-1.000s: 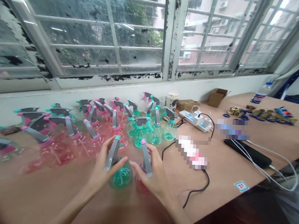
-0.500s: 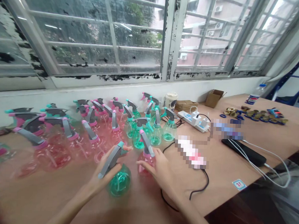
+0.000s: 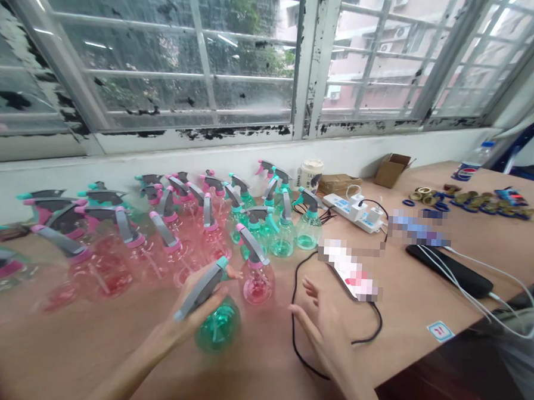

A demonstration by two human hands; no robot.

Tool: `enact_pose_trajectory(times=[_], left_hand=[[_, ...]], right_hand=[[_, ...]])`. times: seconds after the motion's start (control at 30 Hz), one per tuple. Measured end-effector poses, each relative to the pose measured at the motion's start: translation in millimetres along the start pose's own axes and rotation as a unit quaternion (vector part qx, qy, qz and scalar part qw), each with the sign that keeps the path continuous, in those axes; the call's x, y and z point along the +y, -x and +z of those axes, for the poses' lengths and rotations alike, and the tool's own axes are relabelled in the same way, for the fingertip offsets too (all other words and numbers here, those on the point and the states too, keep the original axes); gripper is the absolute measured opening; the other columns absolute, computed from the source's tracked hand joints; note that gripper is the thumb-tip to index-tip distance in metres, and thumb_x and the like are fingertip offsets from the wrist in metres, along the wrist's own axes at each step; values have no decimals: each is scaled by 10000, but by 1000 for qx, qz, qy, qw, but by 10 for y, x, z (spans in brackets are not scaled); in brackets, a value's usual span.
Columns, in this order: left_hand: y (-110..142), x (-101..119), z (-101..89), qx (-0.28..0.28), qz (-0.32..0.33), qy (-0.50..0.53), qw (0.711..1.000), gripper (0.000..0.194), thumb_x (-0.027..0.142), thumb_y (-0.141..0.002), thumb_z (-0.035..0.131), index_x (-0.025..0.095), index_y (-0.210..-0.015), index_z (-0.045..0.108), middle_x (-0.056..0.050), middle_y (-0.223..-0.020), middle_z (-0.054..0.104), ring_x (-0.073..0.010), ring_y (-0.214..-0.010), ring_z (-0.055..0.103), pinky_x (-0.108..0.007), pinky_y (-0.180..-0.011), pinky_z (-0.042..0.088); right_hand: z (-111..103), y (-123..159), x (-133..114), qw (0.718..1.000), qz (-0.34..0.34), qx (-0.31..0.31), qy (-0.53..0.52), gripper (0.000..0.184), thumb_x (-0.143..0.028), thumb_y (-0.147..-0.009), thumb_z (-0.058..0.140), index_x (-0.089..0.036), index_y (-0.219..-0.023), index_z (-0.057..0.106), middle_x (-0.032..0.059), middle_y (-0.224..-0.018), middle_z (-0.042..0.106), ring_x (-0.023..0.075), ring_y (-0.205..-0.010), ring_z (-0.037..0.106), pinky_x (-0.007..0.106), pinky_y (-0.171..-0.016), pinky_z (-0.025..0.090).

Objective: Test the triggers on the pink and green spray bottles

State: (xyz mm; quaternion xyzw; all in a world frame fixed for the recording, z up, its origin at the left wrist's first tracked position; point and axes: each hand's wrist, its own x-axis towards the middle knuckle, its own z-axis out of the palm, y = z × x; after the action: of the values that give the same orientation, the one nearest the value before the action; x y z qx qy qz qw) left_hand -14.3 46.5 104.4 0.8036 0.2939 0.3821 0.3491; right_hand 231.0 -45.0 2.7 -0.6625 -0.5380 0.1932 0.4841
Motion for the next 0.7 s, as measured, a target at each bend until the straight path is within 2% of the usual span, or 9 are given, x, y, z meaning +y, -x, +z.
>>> enact_pose_trajectory(times=[0.07, 0.17, 0.23, 0.3, 0.4, 0.5, 0.63, 0.7], left_hand=[[12, -13, 10, 5, -3, -1, 1000, 87, 242, -868, 524, 185, -901, 580, -19, -789, 612, -139, -627, 553, -251, -581, 433], [30, -9, 18, 26, 3, -43, 999, 156, 249, -880, 528, 187, -737, 515, 28, -645, 502, -113, -554, 476, -233, -531, 378], [31, 2, 19, 27, 2, -52, 998, 179, 250, -884, 527, 187, -718, 505, 32, -632, 489, -110, -548, 469, -232, -530, 376], [19, 14, 21, 15, -9, -19, 1000, 121, 267, -891, 528, 185, -806, 555, 7, -708, 561, -126, -601, 529, -240, -564, 420], [-2, 32, 34, 6, -21, 41, 999, 159, 287, -896, 527, 192, -1004, 597, -41, -901, 642, -154, -713, 606, -261, -638, 481], [-3, 57, 53, 11, -22, 41, 999, 204, 274, -892, 530, 196, -1065, 607, -58, -975, 655, -167, -769, 631, -274, -685, 497], [21, 75, 61, 11, -22, 46, 999, 208, 272, -889, 532, 193, -1066, 609, -75, -1018, 663, -192, -850, 651, -282, -711, 508], [32, 66, 59, 10, -23, 45, 999, 215, 276, -888, 535, 192, -1071, 608, -71, -1001, 666, -183, -812, 645, -279, -693, 505]], right_hand=[[-65, 181, 116, 999, 33, 28, 0, 519, -567, -864, 540, -187, -1217, 527, 145, -1223, 645, 301, -1097, 645, 469, -926, 531], [-118, 362, 225, 996, 64, 49, 28, 402, -545, -856, 573, -203, -1062, 622, 113, -1080, 715, 296, -1008, 689, 426, -865, 568], [-129, 412, 247, 998, 44, 34, 37, 335, -519, -854, 593, -213, -971, 660, 98, -1018, 735, 284, -979, 703, 389, -847, 578], [-123, 417, 224, 999, 12, 21, 38, 296, -496, -858, 601, -218, -927, 672, 90, -990, 740, 269, -964, 710, 361, -838, 582], [-111, 380, 139, 998, -13, 35, 44, 277, -485, -876, 582, -222, -916, 661, 83, -981, 731, 263, -979, 702, 362, -845, 573], [-148, 311, 79, 997, -37, 28, 58, 270, -483, -879, 575, -226, -913, 653, 76, -969, 723, 263, -983, 697, 368, -837, 570], [-280, 94, 41, 994, -65, -27, 79, 274, -471, -888, 563, -224, -975, 645, 78, -1011, 718, 257, -979, 694, 381, -837, 570], [-340, -99, -23, 990, -80, -74, 92, 288, -470, -884, 574, -224, -1016, 640, 75, -1012, 714, 253, -968, 689, 400, -852, 560]])
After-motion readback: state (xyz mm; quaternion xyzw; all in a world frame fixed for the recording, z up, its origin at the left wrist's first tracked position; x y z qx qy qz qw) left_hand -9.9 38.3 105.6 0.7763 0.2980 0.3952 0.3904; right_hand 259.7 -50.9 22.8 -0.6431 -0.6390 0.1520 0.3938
